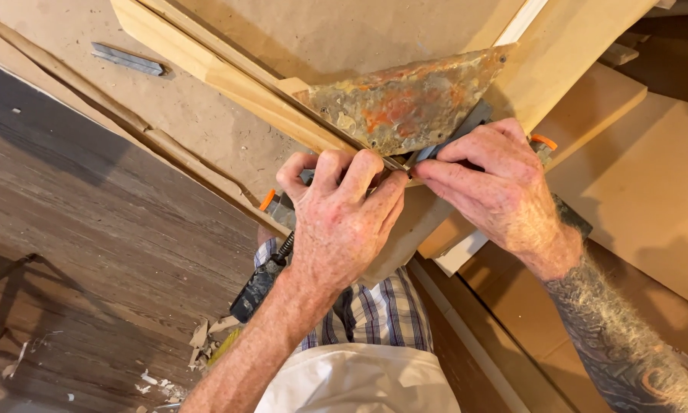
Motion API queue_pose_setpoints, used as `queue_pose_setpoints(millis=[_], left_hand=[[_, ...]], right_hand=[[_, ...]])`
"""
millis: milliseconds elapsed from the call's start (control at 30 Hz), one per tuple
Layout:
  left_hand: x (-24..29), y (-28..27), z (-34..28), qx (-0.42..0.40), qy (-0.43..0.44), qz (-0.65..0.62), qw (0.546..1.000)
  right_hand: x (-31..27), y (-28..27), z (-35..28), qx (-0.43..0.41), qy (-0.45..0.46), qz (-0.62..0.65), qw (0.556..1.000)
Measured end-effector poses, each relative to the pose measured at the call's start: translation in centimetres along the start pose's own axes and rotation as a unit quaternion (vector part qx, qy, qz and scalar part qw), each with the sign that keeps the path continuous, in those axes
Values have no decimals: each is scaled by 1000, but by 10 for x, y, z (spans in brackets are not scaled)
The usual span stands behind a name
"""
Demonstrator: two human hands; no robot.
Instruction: Assembling a wooden picture frame by gluing joints, clamping them for alignment, and securing them with nails and a hammer.
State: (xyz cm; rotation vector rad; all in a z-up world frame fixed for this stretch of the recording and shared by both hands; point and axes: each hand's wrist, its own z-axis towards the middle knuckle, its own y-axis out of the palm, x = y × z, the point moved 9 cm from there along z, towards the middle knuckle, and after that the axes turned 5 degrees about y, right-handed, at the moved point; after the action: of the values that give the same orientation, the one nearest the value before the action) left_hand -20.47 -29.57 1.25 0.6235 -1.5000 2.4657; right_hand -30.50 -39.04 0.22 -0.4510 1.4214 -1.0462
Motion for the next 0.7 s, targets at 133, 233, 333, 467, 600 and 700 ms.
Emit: queue_pose_setpoints(millis=[133,233,333,467,600,700], left_hand=[[1,-3,3,-1,1,-7,1000],[0,-5,4,-4,1,-12,1000],[1,-6,5,2,8,-4,1000],[3,-5,4,6,14,30,999],[3,-3,2,5,11,31,999],[3,-1,2,2,11,42,999]], right_hand=[[-1,0,0,-1,-9,-10,1000],[-1,0,1,3,-13,-16,1000],[-2,0,0,7,-15,-18,1000],[-1,0,0,7,-11,-14,1000],[-2,-1,1,10,-12,-6,1000],[-1,-1,2,9,-11,-3,1000]])
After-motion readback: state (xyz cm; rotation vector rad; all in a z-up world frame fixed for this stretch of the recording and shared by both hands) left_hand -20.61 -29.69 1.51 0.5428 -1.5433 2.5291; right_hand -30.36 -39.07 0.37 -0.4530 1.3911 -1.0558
